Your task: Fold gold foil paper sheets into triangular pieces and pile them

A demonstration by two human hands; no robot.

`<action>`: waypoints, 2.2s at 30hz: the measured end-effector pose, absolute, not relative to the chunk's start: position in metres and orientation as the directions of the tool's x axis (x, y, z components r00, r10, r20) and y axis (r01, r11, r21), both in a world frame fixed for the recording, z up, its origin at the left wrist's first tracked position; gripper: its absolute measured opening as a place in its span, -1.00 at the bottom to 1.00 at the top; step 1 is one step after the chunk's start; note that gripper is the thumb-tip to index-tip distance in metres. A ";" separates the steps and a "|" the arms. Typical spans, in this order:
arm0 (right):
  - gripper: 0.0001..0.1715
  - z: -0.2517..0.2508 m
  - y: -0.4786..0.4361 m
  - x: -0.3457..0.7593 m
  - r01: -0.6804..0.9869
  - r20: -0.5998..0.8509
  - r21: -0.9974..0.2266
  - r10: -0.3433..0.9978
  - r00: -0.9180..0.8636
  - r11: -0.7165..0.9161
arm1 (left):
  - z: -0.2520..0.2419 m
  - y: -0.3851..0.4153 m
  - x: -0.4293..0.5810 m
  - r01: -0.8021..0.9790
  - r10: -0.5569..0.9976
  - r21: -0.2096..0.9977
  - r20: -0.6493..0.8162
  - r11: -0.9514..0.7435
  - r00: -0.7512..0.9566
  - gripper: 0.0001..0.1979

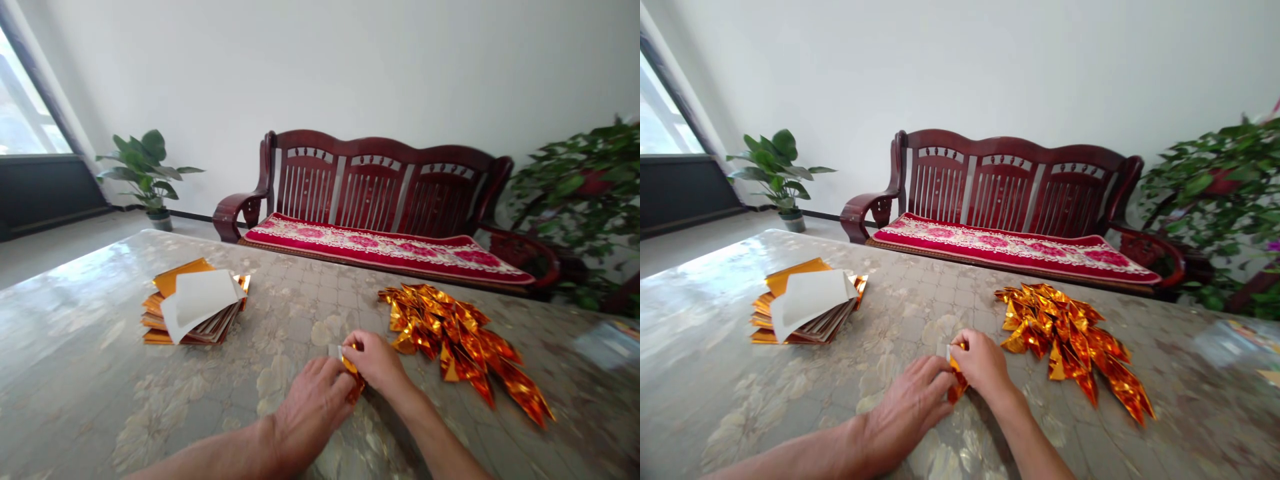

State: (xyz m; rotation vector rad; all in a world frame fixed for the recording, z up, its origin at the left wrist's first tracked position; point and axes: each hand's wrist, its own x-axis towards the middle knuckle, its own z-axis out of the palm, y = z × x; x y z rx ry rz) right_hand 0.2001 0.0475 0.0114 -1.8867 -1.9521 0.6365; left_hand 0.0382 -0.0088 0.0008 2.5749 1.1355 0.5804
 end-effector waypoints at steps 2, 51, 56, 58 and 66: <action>-0.84 0.010 0.042 0.199 0.831 0.001 -0.555 0.998 -0.062 0.052 | 0.004 -0.004 0.033 0.613 0.819 0.553 0.281 -0.564 0.500 -0.86; -0.87 0.009 0.024 0.188 0.648 0.431 -0.607 0.876 -0.218 0.460 | -0.007 0.033 0.019 0.337 0.979 0.940 -0.019 -0.052 0.203 -0.78; -0.89 0.006 0.031 0.191 0.625 0.296 -0.702 0.938 -0.181 0.342 | -0.004 0.036 0.024 0.458 0.983 0.884 0.004 -0.090 0.186 -0.84; -0.89 0.004 0.033 0.192 0.605 0.272 -0.730 0.947 -0.169 0.317 | -0.002 0.036 0.025 0.501 0.983 0.860 0.005 -0.098 0.185 -0.83; -0.93 -0.007 0.037 0.195 0.479 0.149 -0.856 0.980 -0.132 0.194 | -0.003 0.039 0.024 0.527 0.971 0.841 -0.012 -0.120 0.240 -0.76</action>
